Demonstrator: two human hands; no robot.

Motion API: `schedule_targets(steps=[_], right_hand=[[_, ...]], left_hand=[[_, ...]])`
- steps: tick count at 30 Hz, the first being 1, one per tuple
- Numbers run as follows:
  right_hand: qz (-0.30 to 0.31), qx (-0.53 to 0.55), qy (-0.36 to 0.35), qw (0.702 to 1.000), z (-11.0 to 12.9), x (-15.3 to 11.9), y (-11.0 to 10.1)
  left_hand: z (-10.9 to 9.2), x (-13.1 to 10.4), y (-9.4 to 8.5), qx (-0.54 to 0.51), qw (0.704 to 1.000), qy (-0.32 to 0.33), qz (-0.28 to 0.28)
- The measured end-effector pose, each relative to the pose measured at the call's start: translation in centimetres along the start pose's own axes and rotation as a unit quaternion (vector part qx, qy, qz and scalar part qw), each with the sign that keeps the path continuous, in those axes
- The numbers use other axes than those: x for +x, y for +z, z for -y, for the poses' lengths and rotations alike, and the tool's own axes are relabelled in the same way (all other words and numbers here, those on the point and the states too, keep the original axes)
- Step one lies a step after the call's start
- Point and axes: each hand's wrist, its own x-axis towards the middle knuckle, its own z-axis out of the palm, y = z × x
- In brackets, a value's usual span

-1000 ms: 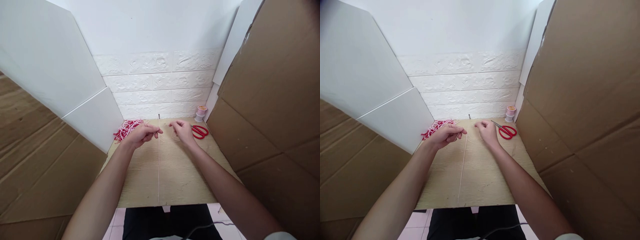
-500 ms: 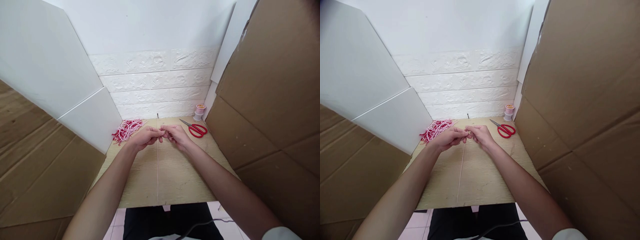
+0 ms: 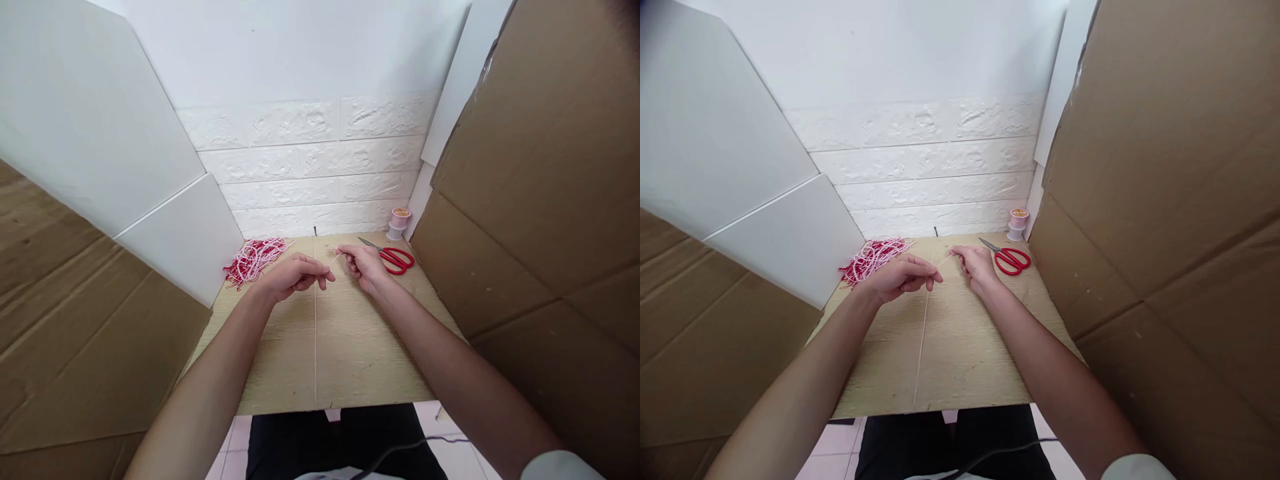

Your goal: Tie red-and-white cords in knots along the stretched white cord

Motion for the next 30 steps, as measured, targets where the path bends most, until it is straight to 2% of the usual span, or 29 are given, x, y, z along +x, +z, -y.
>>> schedule_targets(steps=[9,12,15,17,19,21,23,25,26,28,30], right_hand=[[0.072,-0.002,0.037,0.997,0.3,-0.4,0.1],[0.107,0.041,0.074,0.991,0.5,-0.6,0.2],[0.148,0.116,0.126,0.974,0.9,-0.7,0.3],[0.162,0.136,0.133,0.968,1.1,-0.8,0.2],[0.165,0.133,0.126,0.969,1.4,-0.9,0.2],[0.168,0.124,0.120,0.971,1.5,-1.0,0.2],[0.169,0.094,0.116,0.974,1.4,-1.0,0.3],[0.149,0.009,0.097,0.984,1.0,-1.0,0.4],[0.129,-0.056,0.075,0.987,0.7,-1.0,0.5],[0.076,-0.203,0.012,0.976,0.4,-1.0,0.5],[0.014,-0.307,-0.063,0.950,0.4,-1.0,0.4]], left_hand=[[-0.1,-0.1,-0.3,-0.002,1.000,0.020,-0.003],[-0.3,-0.7,-0.8,0.002,0.999,0.040,0.023],[-0.7,-1.5,-1.1,0.044,0.989,0.046,0.133],[-1.2,-2.0,-1.1,0.092,0.967,0.032,0.234],[-1.6,-2.3,-1.0,0.131,0.941,0.014,0.313],[-1.9,-2.2,-0.8,0.148,0.918,0.004,0.368],[-2.0,-2.1,-0.7,0.151,0.905,0.006,0.398],[-1.9,-2.1,-0.7,0.143,0.913,0.023,0.382],[-1.8,-2.1,-0.7,0.133,0.927,0.037,0.348],[-1.5,-2.1,-0.9,0.093,0.964,0.072,0.239],[-1.2,-2.0,-1.1,0.039,0.987,0.107,0.109]])
